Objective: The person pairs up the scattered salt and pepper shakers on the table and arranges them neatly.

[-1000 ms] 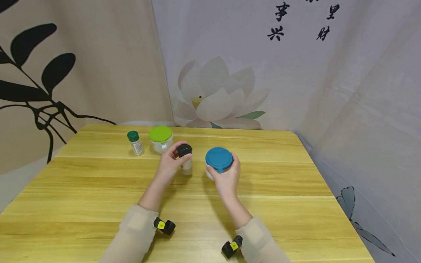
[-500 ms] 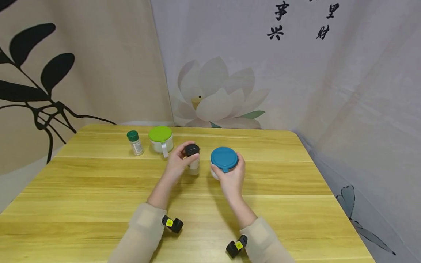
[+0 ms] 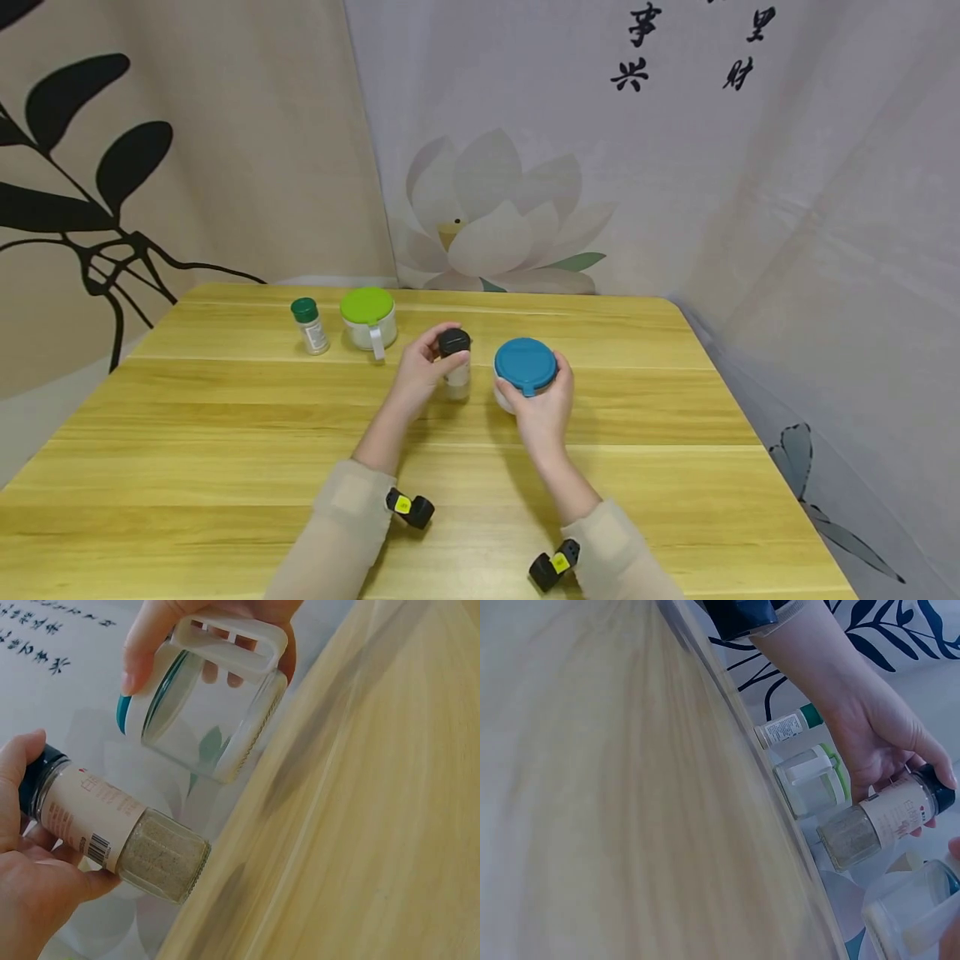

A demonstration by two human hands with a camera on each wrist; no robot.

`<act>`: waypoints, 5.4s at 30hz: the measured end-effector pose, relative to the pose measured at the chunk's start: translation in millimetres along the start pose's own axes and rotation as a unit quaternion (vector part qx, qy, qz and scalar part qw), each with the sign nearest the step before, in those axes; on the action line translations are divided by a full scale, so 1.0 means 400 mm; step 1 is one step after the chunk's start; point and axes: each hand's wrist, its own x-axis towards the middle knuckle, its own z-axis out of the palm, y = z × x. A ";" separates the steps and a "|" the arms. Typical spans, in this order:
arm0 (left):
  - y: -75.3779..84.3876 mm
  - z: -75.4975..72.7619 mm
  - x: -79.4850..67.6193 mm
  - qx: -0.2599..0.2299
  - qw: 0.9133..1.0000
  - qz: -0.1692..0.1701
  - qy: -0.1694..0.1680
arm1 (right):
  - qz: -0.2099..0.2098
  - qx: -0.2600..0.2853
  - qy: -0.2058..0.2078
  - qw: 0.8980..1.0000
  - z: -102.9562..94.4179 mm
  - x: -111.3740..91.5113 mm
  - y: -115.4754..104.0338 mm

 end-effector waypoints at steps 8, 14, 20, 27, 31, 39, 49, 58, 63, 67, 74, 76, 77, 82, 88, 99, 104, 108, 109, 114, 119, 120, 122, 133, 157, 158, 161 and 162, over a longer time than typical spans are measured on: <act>-0.009 0.015 0.003 -0.011 1.000 0.005 -0.012 | -0.002 -0.004 0.004 1.000 -0.024 0.007 0.004; -0.017 0.026 0.005 -0.005 1.000 0.006 -0.018 | -0.004 -0.003 0.006 1.000 -0.036 0.010 0.006; -0.018 0.040 0.005 0.001 1.000 0.008 -0.029 | -0.007 -0.001 0.016 1.000 -0.054 0.012 0.008; -0.016 0.056 0.005 -0.005 0.999 -0.001 -0.033 | -0.004 -0.002 0.024 1.000 -0.078 0.021 0.015; 0.015 0.067 -0.010 -0.007 0.999 -0.004 -0.040 | 0.000 -0.006 0.026 1.000 -0.091 0.021 0.021; 0.036 0.089 -0.019 -0.016 0.999 0.001 -0.041 | 0.009 -0.022 0.026 0.999 -0.106 0.017 0.026; -0.034 0.118 0.014 -0.028 0.998 -0.008 -0.049 | 0.010 -0.029 0.032 0.999 -0.121 0.016 0.032; -0.049 0.137 0.011 -0.039 0.998 0.004 -0.055 | 0.010 -0.019 0.035 0.999 -0.134 0.008 0.038; -0.057 0.148 0.015 -0.037 0.997 0.005 -0.065 | 0.011 -0.026 0.028 0.999 -0.143 0.011 0.041; -0.056 0.156 0.016 -0.038 0.997 0.002 -0.069 | 0.017 -0.035 0.023 0.999 -0.151 0.016 0.044; -0.058 0.170 0.018 -0.036 0.997 -0.007 -0.073 | 0.023 -0.050 0.010 0.998 -0.160 0.024 0.052; -0.058 0.173 0.019 -0.034 0.997 -0.007 -0.072 | 0.024 -0.050 0.005 0.998 -0.163 0.026 0.055; -0.057 0.176 0.020 -0.033 0.997 -0.007 -0.073 | 0.025 -0.050 0.002 0.998 -0.165 0.027 0.056; -0.024 0.182 0.008 -0.029 0.996 -0.019 -0.087 | 0.032 -0.054 -0.005 0.998 -0.177 0.027 0.065; 0.018 0.185 -0.010 -0.027 0.994 -0.025 -0.101 | 0.033 -0.054 -0.008 0.998 -0.189 0.026 0.068; 0.013 0.194 -0.014 -0.032 0.993 -0.029 -0.110 | 0.034 -0.051 -0.012 0.998 -0.196 0.031 0.086; 0.014 0.196 -0.013 -0.030 0.993 -0.026 -0.115 | 0.039 -0.049 -0.019 0.998 -0.196 0.031 0.089; 0.013 0.197 -0.012 -0.025 0.992 -0.024 -0.119 | 0.039 -0.055 -0.021 0.997 -0.196 0.030 0.089; 0.012 0.197 -0.012 -0.025 0.992 -0.024 -0.119 | 0.039 -0.057 -0.022 0.997 -0.196 0.030 0.089; 0.013 0.197 -0.014 -0.024 0.992 -0.024 -0.119 | 0.036 -0.060 -0.022 0.997 -0.196 0.029 0.087; 0.016 0.198 -0.015 -0.018 0.992 -0.020 -0.123 | 0.037 -0.054 -0.028 0.997 -0.196 0.028 0.086; 0.017 0.198 -0.015 -0.017 0.992 -0.019 -0.124 | 0.037 -0.054 -0.029 0.997 -0.196 0.028 0.086; 0.017 0.199 -0.016 -0.016 0.992 -0.017 -0.123 | 0.040 -0.055 -0.030 0.997 -0.196 0.029 0.086; -0.063 0.212 0.016 -0.022 0.992 -0.014 -0.124 | 0.044 -0.070 -0.041 0.996 -0.198 0.033 0.088; -0.058 0.194 0.018 -0.001 0.990 0.001 -0.142 | 0.046 -0.081 -0.064 0.994 -0.204 0.034 0.088; -0.055 0.193 0.017 -0.002 0.989 0.000 -0.146 | 0.047 -0.083 -0.063 0.993 -0.204 0.035 0.088; -0.041 0.189 0.014 -0.006 0.988 -0.003 -0.157 | 0.048 -0.087 -0.063 0.993 -0.206 0.035 0.088; -0.029 0.186 0.009 -0.004 0.987 -0.004 -0.160 | 0.048 -0.088 -0.064 0.993 -0.206 0.035 0.088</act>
